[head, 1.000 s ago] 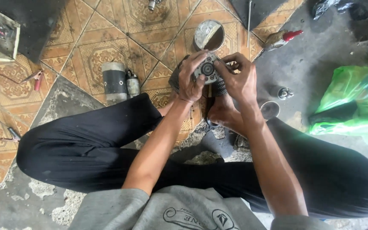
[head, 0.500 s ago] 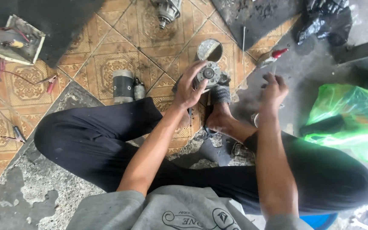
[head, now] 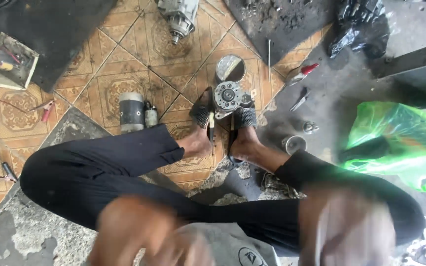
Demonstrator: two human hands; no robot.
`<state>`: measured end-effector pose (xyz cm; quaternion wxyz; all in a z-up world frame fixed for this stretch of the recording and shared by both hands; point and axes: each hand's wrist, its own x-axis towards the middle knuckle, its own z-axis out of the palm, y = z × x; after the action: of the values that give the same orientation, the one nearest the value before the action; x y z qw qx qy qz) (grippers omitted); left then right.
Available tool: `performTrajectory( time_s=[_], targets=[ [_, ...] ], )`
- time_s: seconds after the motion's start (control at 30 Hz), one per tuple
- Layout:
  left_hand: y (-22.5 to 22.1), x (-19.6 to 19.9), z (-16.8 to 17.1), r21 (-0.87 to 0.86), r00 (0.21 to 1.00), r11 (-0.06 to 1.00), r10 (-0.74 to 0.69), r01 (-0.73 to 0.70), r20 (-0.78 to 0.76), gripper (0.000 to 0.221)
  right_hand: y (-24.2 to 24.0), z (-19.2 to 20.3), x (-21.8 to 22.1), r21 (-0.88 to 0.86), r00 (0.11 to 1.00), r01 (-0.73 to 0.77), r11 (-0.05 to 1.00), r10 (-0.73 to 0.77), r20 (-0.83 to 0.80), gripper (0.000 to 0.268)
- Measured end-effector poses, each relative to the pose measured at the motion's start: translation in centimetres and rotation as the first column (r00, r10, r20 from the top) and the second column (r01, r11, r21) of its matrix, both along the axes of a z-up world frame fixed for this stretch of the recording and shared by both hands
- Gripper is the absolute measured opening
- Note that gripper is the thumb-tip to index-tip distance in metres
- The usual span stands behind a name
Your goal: Assembling and inspecting the internal components of a starter motor housing.
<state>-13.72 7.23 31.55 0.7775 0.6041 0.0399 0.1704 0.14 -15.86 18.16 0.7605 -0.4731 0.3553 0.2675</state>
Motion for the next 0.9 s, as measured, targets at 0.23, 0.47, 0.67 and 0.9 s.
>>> performTrajectory(
  time_s=[0.23, 0.47, 0.67, 0.9],
  targets=[
    [0.9, -1.6, 0.2, 0.079, 1.0, 0.997, -0.011, 0.011, -0.001, 0.03, 4.8, -10.6, -3.6, 0.113, 0.858, 0.038, 0.993, 0.025, -0.513, 0.025],
    [1.7, -5.3, -0.8, 0.121, 0.999, 0.993, 0.015, -0.011, -0.036, 0.035, 1.1, -20.6, -3.6, -0.136, 0.651, -0.051, 0.989, -0.07, -0.756, 0.027],
    [4.2, -4.4, -6.3, 0.191, 0.998, 0.981, 0.031, -0.019, -0.06, 0.04, 6.6, -7.4, -5.0, -0.137, 0.992, -0.118, 0.984, 0.112, -0.048, 0.025],
    [8.0, -11.2, -24.7, 0.184, 0.997, 0.982, -0.024, 0.037, -0.073, 0.045, 6.3, -2.6, 2.0, -0.664, 0.212, 0.063, 0.745, 0.64, 0.738, 0.021]
  ],
)
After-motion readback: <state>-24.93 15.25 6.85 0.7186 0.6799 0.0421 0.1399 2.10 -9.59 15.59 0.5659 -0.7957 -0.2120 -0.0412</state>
